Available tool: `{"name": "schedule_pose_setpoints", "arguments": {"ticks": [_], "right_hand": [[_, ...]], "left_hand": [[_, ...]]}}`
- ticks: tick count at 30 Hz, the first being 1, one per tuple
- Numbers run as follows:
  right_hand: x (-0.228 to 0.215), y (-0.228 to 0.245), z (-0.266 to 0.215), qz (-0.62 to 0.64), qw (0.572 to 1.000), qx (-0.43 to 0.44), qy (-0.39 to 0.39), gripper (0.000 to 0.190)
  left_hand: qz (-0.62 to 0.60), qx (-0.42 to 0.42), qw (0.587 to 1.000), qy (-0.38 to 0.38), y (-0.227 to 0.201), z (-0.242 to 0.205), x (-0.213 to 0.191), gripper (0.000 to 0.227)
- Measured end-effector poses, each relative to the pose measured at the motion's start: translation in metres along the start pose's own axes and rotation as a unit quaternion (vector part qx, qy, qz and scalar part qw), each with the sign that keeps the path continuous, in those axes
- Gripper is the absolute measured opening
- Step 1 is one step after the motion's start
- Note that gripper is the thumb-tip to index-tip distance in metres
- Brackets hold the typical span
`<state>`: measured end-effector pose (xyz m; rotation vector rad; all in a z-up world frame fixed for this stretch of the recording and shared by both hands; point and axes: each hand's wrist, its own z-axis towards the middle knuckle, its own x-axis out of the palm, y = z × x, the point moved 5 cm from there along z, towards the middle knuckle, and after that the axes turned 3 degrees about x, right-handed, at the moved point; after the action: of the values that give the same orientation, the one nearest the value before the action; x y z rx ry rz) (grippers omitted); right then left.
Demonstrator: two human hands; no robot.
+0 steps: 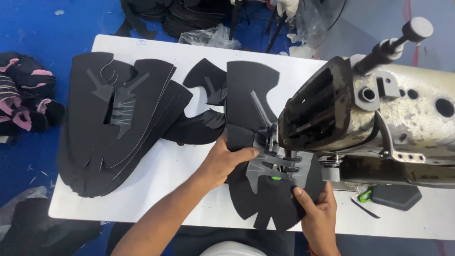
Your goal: The person sews black fabric parts using a sewing machine, aligning the pieces under the needle and guiding them through the machine. They trim excess thread with scissors and repeat the process with additional fabric pieces.
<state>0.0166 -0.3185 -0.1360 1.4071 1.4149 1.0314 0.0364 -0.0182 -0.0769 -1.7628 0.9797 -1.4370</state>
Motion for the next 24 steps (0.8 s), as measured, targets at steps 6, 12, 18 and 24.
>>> {"name": "schedule_pose_setpoints", "arguments": {"ticks": [6,12,18,24], "right_hand": [[0.035,0.072,-0.01,0.017,0.999,0.015,0.022,0.036],[0.047,0.107,-0.01,0.069,0.997,0.02,0.031,0.044],[0.009,0.013,0.021,0.388,0.914,0.099,0.064,0.044],[-0.078,-0.212,0.035,-0.494,0.843,-0.179,0.113,0.027]], "left_hand": [[-0.048,0.016,0.998,-0.033,0.011,-0.009,0.004,0.013],[-0.123,0.062,0.984,-0.113,0.031,-0.018,0.012,0.014],[-0.098,0.111,0.982,-0.12,0.032,-0.022,0.021,0.006],[-0.046,0.083,0.988,-0.126,0.027,-0.022,0.021,0.006]]}}
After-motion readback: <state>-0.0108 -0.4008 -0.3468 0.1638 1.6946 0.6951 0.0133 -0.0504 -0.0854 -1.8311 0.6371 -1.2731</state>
